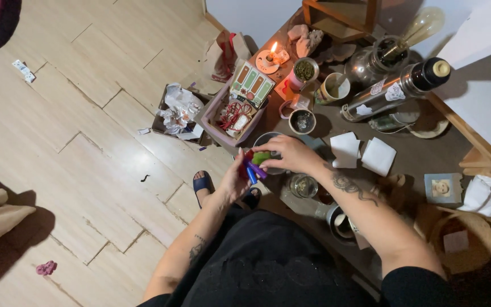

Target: The person sits on the floor and organizes small, colorful candles. They pick up the candles from a bowl, sort them by hand, and place them into a small woven basket and a ceramic bowl on a nearby shelf.

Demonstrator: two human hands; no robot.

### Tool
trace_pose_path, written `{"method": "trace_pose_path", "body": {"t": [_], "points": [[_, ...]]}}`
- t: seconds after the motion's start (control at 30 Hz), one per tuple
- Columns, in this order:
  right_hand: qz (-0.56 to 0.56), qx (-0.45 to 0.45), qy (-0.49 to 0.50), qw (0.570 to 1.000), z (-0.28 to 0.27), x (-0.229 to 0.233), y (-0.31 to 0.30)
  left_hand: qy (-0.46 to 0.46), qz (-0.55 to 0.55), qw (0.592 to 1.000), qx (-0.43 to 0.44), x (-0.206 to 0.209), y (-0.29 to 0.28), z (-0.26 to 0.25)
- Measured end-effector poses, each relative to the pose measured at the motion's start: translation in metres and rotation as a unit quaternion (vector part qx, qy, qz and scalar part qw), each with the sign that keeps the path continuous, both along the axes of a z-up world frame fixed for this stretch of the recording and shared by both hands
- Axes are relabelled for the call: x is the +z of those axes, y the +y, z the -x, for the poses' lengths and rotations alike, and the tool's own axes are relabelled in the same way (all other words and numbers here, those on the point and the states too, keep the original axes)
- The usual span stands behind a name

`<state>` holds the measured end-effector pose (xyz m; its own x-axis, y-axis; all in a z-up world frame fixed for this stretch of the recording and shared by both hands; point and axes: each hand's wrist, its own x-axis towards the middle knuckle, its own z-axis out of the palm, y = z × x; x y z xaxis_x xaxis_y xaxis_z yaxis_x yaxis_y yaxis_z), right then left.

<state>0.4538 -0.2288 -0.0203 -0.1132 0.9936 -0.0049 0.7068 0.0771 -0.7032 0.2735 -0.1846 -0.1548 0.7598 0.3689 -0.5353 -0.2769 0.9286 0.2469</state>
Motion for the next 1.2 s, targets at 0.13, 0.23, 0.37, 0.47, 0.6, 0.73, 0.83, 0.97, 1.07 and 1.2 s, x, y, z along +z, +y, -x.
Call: {"method": "trace_pose_path", "body": {"t": [0.13,0.23,0.37,0.47,0.6,0.73,0.83,0.97,1.07,1.2], "points": [[-0.015,-0.032,0.03,0.999,-0.018,-0.027,0.007,-0.015,0.011,0.999,0.036,0.02,0.013,-0.006],[0.062,-0.115,-0.063,0.989,-0.029,-0.061,0.006,-0.005,0.021,0.999,0.037,0.01,0.015,0.006],[0.106,-0.063,-0.171,0.977,-0.023,-0.1,0.009,-0.005,0.066,0.996,0.058,0.002,0.013,0.022],[0.116,-0.035,-0.197,0.973,-0.016,-0.115,0.012,0.01,0.076,0.995,0.062,-0.01,0.007,0.029],[0.168,-0.037,-0.18,0.968,-0.009,-0.11,0.014,0.052,0.054,0.997,0.021,-0.023,0.0,0.027],[0.18,-0.059,-0.156,0.969,-0.007,-0.116,0.014,0.072,0.026,0.996,-0.039,-0.021,0.003,0.021],[0.187,-0.099,-0.144,0.967,-0.005,-0.12,0.014,0.092,-0.012,0.995,-0.046,-0.019,0.001,0.014],[0.203,-0.112,-0.143,0.962,-0.007,-0.117,0.015,0.096,-0.023,0.992,-0.082,-0.011,0.001,0.008],[0.214,-0.124,-0.129,0.96,-0.012,-0.121,0.015,0.084,-0.032,0.993,-0.081,-0.006,0.001,0.007],[0.226,-0.148,-0.109,0.957,-0.014,-0.111,0.015,0.088,-0.016,0.995,-0.047,-0.002,-0.001,0.007]]}}
